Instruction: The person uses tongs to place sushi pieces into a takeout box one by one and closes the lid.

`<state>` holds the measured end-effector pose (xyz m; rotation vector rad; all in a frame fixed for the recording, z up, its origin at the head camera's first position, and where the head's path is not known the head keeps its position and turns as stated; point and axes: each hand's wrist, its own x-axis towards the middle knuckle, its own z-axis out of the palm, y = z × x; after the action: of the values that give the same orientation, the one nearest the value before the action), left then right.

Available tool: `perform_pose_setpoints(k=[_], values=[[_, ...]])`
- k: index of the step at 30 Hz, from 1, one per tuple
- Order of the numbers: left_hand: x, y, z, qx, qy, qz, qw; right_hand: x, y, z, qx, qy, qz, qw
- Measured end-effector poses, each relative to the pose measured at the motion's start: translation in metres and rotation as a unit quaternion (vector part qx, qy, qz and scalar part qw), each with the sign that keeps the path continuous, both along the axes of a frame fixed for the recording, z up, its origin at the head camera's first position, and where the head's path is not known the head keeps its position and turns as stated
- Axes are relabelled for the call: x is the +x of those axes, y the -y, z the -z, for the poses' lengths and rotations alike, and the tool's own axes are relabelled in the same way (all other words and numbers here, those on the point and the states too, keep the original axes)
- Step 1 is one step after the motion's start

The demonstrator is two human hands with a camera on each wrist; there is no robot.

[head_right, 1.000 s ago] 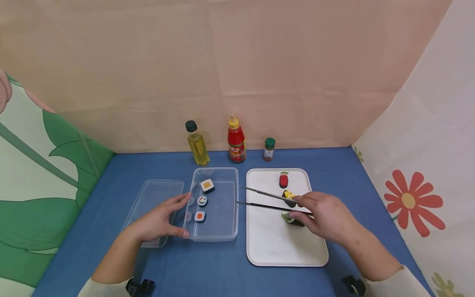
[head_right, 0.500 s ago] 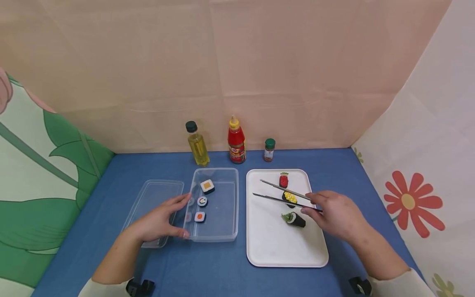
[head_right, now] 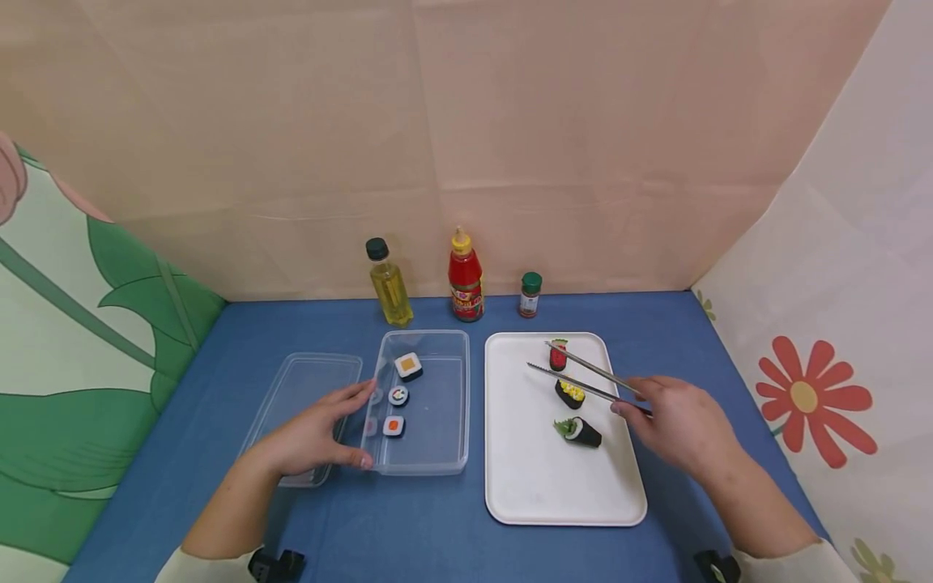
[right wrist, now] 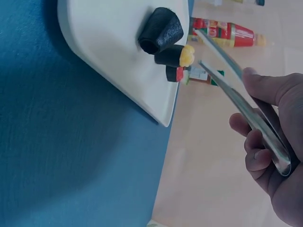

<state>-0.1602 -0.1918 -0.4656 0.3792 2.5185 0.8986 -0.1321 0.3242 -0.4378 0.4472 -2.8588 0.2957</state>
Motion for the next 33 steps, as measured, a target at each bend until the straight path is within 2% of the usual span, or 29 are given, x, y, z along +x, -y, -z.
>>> perform_pose_setpoints(k=[16,24,33], values=[[0.0006,0.0001,-0.0001,0.004,0.003,0.004,1.0000,0.0021,-0.0074,0.0019,0.003,0.051,0.061,0.9968],[0.0005,0.0005,-0.0001,0.002,0.002,0.003,1.0000,0.0008,-0.0081,0.0034,0.004,0.057,0.069,0.9960],[0.0005,0.0010,0.0005,0.000,-0.001,0.004,1.0000,-0.0049,-0.0054,0.0013,0.015,0.091,0.070,0.9933]])
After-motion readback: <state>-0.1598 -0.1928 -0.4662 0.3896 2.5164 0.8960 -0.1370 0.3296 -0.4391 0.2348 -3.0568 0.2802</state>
